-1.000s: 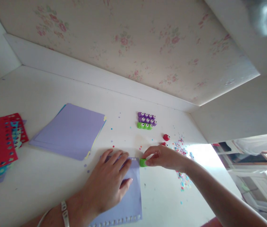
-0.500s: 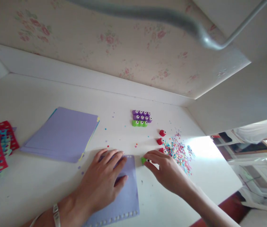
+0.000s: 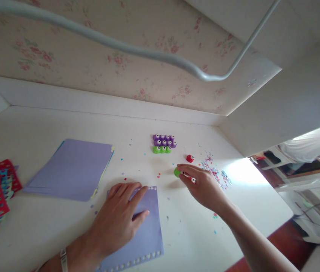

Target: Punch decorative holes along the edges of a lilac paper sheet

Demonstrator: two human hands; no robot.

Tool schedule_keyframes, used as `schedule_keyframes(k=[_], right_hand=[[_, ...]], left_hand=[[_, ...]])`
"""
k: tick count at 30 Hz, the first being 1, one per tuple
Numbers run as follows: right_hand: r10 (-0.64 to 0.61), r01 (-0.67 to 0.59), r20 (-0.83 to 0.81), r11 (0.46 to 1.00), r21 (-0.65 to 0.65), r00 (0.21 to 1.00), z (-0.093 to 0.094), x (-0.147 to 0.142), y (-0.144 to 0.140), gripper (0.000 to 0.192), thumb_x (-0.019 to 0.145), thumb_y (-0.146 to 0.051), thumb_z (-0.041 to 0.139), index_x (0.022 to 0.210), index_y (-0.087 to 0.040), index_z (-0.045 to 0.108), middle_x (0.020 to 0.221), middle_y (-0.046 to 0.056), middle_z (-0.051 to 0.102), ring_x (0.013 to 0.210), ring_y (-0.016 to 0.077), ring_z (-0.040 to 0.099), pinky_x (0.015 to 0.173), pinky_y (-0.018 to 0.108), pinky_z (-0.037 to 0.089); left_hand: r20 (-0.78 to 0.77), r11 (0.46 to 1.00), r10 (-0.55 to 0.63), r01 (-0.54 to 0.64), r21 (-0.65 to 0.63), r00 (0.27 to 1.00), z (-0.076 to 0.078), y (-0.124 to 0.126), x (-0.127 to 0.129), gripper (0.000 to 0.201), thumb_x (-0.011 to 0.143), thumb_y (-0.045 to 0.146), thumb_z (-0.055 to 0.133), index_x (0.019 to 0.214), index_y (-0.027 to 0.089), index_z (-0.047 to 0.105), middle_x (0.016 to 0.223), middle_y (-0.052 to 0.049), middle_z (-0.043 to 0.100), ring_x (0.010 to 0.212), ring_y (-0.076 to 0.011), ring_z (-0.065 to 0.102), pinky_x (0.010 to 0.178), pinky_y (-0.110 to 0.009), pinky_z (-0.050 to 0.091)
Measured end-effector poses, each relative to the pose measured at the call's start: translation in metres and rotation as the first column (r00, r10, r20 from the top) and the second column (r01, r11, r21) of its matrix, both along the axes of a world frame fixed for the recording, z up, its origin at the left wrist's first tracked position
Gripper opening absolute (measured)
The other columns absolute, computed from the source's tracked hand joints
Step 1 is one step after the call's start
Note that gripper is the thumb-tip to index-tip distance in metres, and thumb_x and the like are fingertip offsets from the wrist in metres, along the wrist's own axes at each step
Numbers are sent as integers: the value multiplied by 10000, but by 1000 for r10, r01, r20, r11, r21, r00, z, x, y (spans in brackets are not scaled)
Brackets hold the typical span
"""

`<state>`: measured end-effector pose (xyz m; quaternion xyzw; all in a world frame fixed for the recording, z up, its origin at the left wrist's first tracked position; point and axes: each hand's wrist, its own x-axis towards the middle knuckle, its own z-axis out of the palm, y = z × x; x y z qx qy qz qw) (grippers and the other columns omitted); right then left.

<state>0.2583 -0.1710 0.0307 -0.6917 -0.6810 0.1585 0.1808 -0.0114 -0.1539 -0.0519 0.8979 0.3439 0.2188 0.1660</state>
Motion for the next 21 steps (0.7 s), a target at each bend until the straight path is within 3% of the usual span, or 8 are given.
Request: schedule_keyframes(k=[6, 11, 14, 21], right_hand=[[-251, 250, -164, 968, -25, 954, 19, 45, 20, 323, 844, -372, 604, 1119, -246, 718, 1011, 51, 771, 910, 227, 715, 822, 380, 553], [-417, 405, -256, 909, -101, 872, 19, 85, 24, 413, 771, -415, 646, 1121, -196, 642, 905, 96, 766, 719, 217, 688, 539, 302, 472], [-424, 413, -220, 905, -96, 878, 10, 99, 24, 351, 751, -413, 658, 1029, -203, 625, 885, 92, 755, 663, 195, 660, 493, 277, 416], [-325, 318, -214, 946, -65, 921, -4, 101, 28, 303, 783, -399, 630, 1014, -204, 610, 1044, 108, 735, 863, 220, 711, 640, 297, 506]], left_hand=[[28, 997, 0, -2, 79, 1000, -5, 3, -1, 518, 866, 282, 685, 1347, 242, 498, 1263, -73, 624, 1159, -287, 578, 1026, -498, 401], [1, 988, -14, 13, 155, 1000, -4, 6, -3, 461, 909, 293, 636, 1349, 240, 509, 1272, -73, 634, 1147, -283, 595, 1041, -502, 384], [-26, 982, -11, 16, 186, 1000, -4, 8, -5, 426, 934, 324, 606, 1342, 232, 524, 1307, -82, 623, 1160, -283, 591, 1052, -503, 372], [-25, 987, 7, -2, 163, 1000, -8, 9, -5, 411, 935, 344, 606, 1325, 227, 549, 1335, -89, 600, 1180, -287, 577, 1043, -492, 392]])
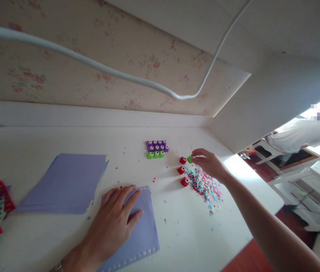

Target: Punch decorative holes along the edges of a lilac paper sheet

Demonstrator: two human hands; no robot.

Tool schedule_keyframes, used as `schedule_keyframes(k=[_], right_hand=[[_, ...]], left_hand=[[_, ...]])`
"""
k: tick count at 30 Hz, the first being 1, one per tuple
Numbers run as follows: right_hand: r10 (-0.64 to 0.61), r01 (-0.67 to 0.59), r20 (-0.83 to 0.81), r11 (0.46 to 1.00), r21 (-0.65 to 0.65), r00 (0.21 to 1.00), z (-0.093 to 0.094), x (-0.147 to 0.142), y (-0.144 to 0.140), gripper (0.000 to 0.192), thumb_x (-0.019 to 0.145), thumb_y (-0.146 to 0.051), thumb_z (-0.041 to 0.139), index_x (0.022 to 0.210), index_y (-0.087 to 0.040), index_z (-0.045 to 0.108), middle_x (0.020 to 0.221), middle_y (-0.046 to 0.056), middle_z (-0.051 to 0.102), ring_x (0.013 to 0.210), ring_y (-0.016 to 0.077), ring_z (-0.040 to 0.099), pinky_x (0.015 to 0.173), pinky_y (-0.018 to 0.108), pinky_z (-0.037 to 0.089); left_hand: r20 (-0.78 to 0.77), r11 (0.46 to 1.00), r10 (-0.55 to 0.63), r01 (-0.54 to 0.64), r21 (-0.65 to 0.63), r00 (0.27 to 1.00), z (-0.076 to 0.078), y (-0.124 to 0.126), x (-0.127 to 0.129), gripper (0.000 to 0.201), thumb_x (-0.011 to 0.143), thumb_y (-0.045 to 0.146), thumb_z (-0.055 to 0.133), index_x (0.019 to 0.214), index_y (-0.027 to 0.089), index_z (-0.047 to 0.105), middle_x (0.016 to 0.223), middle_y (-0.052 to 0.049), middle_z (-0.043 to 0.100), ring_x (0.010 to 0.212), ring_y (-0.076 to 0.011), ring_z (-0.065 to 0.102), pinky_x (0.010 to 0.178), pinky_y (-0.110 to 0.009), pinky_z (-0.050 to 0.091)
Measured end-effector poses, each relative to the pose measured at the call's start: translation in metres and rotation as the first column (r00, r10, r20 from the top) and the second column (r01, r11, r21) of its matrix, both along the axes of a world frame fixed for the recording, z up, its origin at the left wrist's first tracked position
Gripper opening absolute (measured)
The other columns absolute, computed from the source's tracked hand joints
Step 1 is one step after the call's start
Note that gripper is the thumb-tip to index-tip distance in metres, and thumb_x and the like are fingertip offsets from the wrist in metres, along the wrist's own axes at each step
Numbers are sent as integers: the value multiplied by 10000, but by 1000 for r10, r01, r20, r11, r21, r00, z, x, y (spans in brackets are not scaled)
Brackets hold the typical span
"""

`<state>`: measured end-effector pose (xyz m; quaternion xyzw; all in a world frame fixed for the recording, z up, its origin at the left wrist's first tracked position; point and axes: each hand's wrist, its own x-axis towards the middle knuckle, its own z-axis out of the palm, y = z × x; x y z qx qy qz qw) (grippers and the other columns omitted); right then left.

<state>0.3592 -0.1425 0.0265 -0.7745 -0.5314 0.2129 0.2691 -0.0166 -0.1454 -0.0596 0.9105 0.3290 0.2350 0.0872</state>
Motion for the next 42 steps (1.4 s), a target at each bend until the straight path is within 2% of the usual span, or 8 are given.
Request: schedule_keyframes(k=[8, 13, 19, 25, 28, 31, 38, 42], right_hand=[[21, -21, 165, 1000, -4, 986, -1, 11, 19, 258, 793, -330, 592, 1016, -219, 658, 954, 88, 764, 826, 228, 721, 648, 311, 504], [76, -70, 257, 997, -30, 964, -23, 34, 20, 233, 754, -269, 582, 950, -226, 699, 871, 75, 768, 790, 232, 716, 665, 318, 502], [184, -201, 352, 979, 13, 918, -48, 38, 12, 264, 776, -206, 522, 955, -227, 714, 944, 81, 747, 813, 238, 684, 732, 355, 492], [201, -255, 365, 961, 106, 909, -47, 34, 3, 265, 832, -217, 539, 1047, -231, 693, 1059, 79, 735, 908, 247, 685, 812, 387, 509], [133, -211, 363, 960, 184, 922, -37, 24, -8, 266, 890, -272, 534, 1123, -242, 660, 1167, 80, 702, 954, 251, 677, 778, 383, 524], [68, -165, 332, 947, 274, 941, -29, 9, -22, 255, 942, -349, 521, 1148, -259, 643, 1210, 73, 680, 955, 240, 680, 699, 348, 536], [33, -115, 221, 923, 368, 975, -34, 0, -54, 232, 958, -362, 546, 1140, -268, 655, 1196, 71, 680, 1105, 246, 636, 941, 425, 503], [-7, -41, 149, 949, 314, 989, -44, 19, -69, 245, 957, -396, 553, 1132, -266, 664, 1190, 77, 679, 1064, 244, 653, 793, 372, 548]], left_hand=[[-26, 1000, 13, -14, -26, 1000, -2, 1, -1, 412, 929, 341, 625, 1315, 224, 545, 1335, -84, 589, 1185, -281, 561, 1050, -498, 380], [-31, 1000, 21, -20, 20, 999, -1, 6, 0, 352, 946, 357, 596, 1269, 219, 579, 1303, -80, 610, 1179, -273, 566, 1067, -508, 361], [-70, 993, 87, -80, 88, 994, 4, 12, 1, 236, 967, 287, 548, 1166, 200, 639, 1248, -94, 638, 1143, -291, 587, 1057, -538, 371], [-25, 989, 69, -65, 135, 997, 26, 21, 21, 247, 991, 265, 505, 1194, 199, 630, 1248, -103, 627, 1130, -278, 594, 1039, -500, 422], [-16, 986, -28, 31, 165, 999, 45, 42, 57, 294, 974, 303, 545, 1228, 175, 622, 1309, -126, 593, 1179, -284, 565, 1043, -461, 437], [-129, 981, -92, 112, 157, 987, 52, 79, 101, 410, 957, 341, 566, 1330, 169, 571, 1432, -151, 510, 1296, -308, 489, 1104, -472, 377], [-272, 968, -193, 228, 104, 943, 22, 158, 164, 456, 953, 408, 537, 1403, 339, 511, 1578, -51, 372, 1447, -321, 304, 1146, -578, 224], [-304, 961, -225, 263, 89, 926, 12, 178, 171, 415, 996, 412, 440, 1405, 373, 496, 1557, -24, 411, 1415, -306, 357, 1117, -561, 251]])
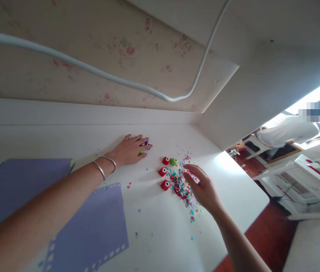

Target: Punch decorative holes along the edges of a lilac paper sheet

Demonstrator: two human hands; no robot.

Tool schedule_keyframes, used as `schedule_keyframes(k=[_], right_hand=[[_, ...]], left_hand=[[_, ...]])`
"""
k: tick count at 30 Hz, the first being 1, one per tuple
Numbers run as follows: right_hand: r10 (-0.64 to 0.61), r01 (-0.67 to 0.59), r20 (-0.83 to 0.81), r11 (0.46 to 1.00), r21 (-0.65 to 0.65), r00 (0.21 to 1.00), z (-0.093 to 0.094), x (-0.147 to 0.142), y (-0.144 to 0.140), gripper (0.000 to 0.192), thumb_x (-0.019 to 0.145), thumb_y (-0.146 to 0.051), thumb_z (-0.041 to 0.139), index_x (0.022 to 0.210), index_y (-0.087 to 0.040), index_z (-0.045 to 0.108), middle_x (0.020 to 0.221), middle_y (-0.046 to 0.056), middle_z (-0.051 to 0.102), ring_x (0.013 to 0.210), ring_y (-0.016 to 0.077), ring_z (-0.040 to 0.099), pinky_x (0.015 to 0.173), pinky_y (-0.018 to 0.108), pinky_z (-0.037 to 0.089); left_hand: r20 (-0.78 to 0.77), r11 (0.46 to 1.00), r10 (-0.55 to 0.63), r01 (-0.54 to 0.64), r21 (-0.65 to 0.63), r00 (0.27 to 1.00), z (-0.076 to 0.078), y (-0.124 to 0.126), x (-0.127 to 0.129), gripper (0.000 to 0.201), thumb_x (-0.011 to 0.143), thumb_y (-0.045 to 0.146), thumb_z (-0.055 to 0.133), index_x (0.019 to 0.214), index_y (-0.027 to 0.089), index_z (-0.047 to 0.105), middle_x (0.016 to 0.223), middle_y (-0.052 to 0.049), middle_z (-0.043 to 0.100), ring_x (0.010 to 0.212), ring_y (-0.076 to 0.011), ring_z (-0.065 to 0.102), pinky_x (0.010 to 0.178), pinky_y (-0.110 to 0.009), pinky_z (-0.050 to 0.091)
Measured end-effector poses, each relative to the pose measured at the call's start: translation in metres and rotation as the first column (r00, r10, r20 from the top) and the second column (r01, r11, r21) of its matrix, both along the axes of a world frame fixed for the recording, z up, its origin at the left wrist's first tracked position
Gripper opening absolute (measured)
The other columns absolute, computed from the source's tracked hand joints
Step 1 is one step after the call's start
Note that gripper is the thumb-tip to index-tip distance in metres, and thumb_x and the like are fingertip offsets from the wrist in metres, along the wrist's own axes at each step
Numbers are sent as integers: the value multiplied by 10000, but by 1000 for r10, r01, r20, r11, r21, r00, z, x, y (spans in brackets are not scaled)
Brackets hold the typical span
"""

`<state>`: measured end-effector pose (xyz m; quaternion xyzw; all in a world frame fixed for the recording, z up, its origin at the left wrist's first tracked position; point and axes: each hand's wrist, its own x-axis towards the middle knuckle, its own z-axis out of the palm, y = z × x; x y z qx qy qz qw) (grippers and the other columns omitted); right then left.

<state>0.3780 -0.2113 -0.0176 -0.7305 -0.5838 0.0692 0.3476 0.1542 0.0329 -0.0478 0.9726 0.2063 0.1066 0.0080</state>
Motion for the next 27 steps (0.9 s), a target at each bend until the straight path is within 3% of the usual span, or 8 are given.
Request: schedule_keyframes(k=[3, 5, 8, 12, 15, 18, 24, 27], right_hand=[[-42, 40, -48, 998, -43, 998, -7, 14, -5, 265, 952, -426, 547, 1119, -261, 669, 1183, 84, 680, 991, 241, 678, 590, 301, 523], [-58, 54, -51, 997, -60, 997, -10, 20, -5, 273, 949, -438, 545, 1117, -262, 670, 1178, 81, 682, 958, 238, 683, 546, 291, 502], [-53, 50, -27, 996, -78, 998, -11, 25, -1, 276, 950, -441, 545, 1124, -266, 666, 1180, 76, 682, 966, 237, 680, 591, 306, 519], [-15, 18, 35, 996, -90, 999, -10, 27, 7, 261, 961, -416, 535, 1134, -267, 661, 1191, 72, 680, 1033, 239, 661, 775, 359, 549], [16, -10, 59, 995, -104, 998, -7, 28, 15, 258, 960, -394, 532, 1147, -267, 657, 1209, 77, 672, 1070, 246, 647, 776, 361, 555], [37, -29, 75, 994, -107, 996, -2, 27, 23, 258, 959, -379, 528, 1155, -268, 653, 1226, 81, 663, 1082, 247, 642, 713, 334, 559], [112, -102, 130, 991, -81, 985, 22, -6, 26, 231, 964, -382, 530, 1067, -246, 685, 994, 63, 709, 747, 171, 660, 647, 311, 545], [181, -151, 202, 977, -153, 963, 27, -30, 18, 237, 941, -397, 585, 1087, -252, 704, 1017, 64, 716, 847, 213, 684, 747, 361, 558]], left_hand=[[-19, 1000, -3, 4, 14, 1000, -1, 15, -4, 415, 1001, 416, 418, 1407, 367, 492, 1567, -17, 393, 1410, -298, 357, 1089, -523, 293], [-31, 1000, 10, -9, 27, 999, -2, 27, -10, 415, 1003, 412, 411, 1406, 358, 495, 1571, -20, 388, 1415, -303, 347, 1091, -531, 282], [-50, 999, 36, -34, 41, 998, -5, 50, -24, 412, 1006, 402, 405, 1403, 352, 502, 1574, -19, 382, 1410, -305, 354, 1100, -535, 266], [-56, 994, 95, -92, 52, 994, -6, 85, -52, 418, 1009, 406, 414, 1404, 308, 510, 1564, -54, 395, 1401, -308, 364, 1113, -507, 267], [-53, 992, 116, -113, 53, 992, -5, 101, -74, 433, 1003, 412, 420, 1386, 245, 535, 1531, -79, 435, 1385, -304, 387, 1126, -467, 261], [-41, 993, 113, -111, 49, 993, -2, 107, -90, 483, 1025, 434, 323, 1409, 206, 506, 1532, -54, 415, 1396, -305, 357, 1137, -475, 219], [20, 990, 140, -140, 23, 990, 7, 105, -100, 495, 980, 460, 444, 1427, 253, 501, 1533, -75, 424, 1414, -366, 342, 1148, -572, 172], [77, 993, 121, -122, 1, 990, 18, 86, -87, 424, 979, 404, 470, 1343, 220, 584, 1505, -113, 455, 1404, -352, 358, 1163, -593, 142]])
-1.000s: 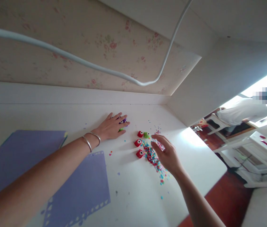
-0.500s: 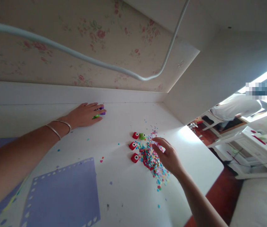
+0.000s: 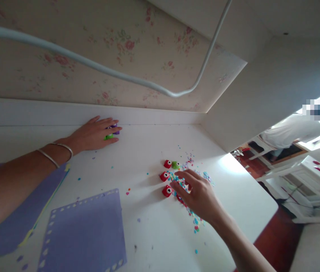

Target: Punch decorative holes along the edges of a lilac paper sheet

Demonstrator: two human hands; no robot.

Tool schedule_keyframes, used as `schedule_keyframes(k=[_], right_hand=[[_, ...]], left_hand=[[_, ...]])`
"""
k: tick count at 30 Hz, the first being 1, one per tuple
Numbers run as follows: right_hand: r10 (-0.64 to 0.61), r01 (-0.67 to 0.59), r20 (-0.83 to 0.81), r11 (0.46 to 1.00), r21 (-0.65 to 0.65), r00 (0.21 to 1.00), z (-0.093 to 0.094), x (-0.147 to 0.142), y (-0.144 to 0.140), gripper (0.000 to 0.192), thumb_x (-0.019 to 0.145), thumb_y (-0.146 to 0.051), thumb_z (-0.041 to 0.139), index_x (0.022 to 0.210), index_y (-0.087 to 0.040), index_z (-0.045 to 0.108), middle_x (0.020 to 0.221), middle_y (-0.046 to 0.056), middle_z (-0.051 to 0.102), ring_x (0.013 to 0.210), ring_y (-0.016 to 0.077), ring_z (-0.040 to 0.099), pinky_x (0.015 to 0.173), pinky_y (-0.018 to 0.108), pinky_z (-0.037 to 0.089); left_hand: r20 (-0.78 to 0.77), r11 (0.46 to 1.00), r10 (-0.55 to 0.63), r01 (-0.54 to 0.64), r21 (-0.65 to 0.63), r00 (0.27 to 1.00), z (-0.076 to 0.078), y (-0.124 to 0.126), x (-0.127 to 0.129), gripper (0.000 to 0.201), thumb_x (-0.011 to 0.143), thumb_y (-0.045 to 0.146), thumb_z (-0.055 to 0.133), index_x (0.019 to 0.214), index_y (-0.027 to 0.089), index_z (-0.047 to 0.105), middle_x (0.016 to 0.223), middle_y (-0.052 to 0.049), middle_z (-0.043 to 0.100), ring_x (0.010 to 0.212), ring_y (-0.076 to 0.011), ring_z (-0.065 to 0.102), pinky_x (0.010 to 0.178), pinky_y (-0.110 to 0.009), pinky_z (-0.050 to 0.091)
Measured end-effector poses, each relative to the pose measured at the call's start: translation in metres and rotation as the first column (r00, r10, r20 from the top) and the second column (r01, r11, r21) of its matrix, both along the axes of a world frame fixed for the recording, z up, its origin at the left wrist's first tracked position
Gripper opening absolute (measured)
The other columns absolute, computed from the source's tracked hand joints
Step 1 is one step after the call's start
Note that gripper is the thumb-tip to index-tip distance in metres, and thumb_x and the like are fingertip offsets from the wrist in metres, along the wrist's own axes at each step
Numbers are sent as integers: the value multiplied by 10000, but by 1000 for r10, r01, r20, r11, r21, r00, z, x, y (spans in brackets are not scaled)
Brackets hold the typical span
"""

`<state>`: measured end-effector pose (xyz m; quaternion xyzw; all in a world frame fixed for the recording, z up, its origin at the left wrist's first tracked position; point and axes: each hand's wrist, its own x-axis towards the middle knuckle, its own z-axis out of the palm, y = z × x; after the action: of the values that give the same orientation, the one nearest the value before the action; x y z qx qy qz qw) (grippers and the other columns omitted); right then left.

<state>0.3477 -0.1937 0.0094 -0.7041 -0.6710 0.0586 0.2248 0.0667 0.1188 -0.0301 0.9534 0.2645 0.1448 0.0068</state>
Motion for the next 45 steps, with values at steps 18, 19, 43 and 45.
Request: schedule_keyframes(k=[18, 19, 43, 45], right_hand=[[-13, 16, -21, 987, 158, 1000, -13, 21, 31, 252, 950, -325, 553, 1130, -275, 721, 1171, 68, 714, 1009, 241, 687, 879, 422, 565], [0, -3, 23, 989, 146, 1000, -15, 27, 36, 276, 949, -332, 554, 1170, -273, 709, 1212, 79, 698, 1076, 263, 660, 925, 460, 541], [214, -220, 276, 976, -10, 937, -23, -2, 67, 221, 931, -195, 594, 1034, -330, 735, 961, -9, 786, 910, 252, 650, 832, 414, 339], [206, -209, 264, 978, -14, 942, -21, -2, 68, 211, 940, -230, 588, 1047, -339, 734, 931, -8, 787, 910, 248, 658, 842, 418, 348]], left_hand=[[182, 910, -167, 222, -349, 969, -8, -209, 94, 153, 951, 272, 603, 1084, 243, 672, 1095, -41, 655, 974, -205, 652, 861, -322, 523], [185, 913, -157, 214, -348, 970, -9, -208, 95, 144, 955, 269, 595, 1067, 244, 682, 1098, -42, 657, 976, -204, 654, 863, -322, 521], [163, 950, -101, 144, -278, 981, -12, -150, 82, 154, 927, 282, 654, 1070, 260, 707, 1022, -18, 703, 960, -204, 666, 859, -304, 485], [161, 949, -98, 141, -283, 982, -12, -150, 80, 179, 919, 284, 663, 1093, 262, 702, 1041, -17, 699, 975, -210, 667, 866, -304, 489]])
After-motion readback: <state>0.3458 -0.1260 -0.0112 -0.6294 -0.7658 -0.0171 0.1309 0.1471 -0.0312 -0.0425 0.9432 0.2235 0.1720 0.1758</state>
